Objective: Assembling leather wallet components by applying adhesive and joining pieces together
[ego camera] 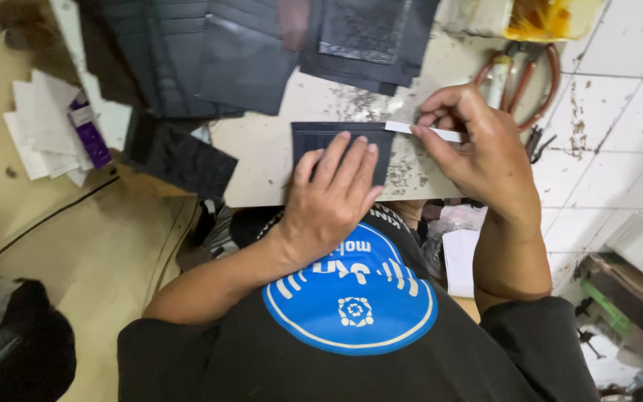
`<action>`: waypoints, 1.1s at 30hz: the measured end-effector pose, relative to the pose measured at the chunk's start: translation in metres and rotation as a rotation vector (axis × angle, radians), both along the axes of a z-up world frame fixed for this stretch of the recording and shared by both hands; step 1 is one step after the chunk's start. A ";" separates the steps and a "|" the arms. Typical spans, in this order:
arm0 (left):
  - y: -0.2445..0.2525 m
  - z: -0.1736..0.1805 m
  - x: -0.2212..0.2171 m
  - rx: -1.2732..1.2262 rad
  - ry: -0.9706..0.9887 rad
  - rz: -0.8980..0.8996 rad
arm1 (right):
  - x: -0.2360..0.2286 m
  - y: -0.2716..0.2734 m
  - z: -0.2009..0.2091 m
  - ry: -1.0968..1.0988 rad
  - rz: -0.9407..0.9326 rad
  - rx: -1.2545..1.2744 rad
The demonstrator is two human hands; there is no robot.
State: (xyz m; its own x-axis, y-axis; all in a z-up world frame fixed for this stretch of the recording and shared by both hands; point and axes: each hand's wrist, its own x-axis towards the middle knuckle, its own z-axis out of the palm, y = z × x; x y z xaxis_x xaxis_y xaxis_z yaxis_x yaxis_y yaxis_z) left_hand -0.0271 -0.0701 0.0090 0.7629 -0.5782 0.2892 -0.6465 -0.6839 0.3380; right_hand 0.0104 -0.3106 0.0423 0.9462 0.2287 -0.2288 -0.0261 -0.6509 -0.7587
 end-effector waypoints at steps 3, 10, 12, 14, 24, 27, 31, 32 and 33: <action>0.029 0.000 0.003 0.018 -0.018 0.084 | 0.005 0.026 -0.001 -0.011 -0.032 0.075; 0.064 -0.006 0.008 0.080 -0.080 0.177 | 0.012 0.084 -0.017 -0.088 0.001 0.118; 0.065 -0.008 0.008 0.075 -0.075 0.183 | 0.016 0.092 -0.013 -0.092 0.015 0.105; 0.067 -0.008 0.008 0.067 -0.069 0.185 | 0.019 0.098 -0.010 -0.096 0.027 0.089; 0.071 -0.007 0.011 0.057 -0.062 0.180 | 0.021 0.106 -0.007 -0.067 0.046 0.084; 0.070 -0.009 0.011 0.062 -0.051 0.186 | 0.022 0.107 -0.005 -0.055 0.044 0.088; 0.070 -0.007 0.014 0.056 -0.016 0.192 | 0.022 0.108 -0.004 -0.031 0.032 0.102; 0.070 -0.007 0.014 0.056 -0.016 0.192 | 0.022 0.108 -0.004 -0.031 0.032 0.102; 0.070 -0.007 0.015 0.050 -0.007 0.194 | 0.022 0.109 -0.004 -0.025 0.028 0.103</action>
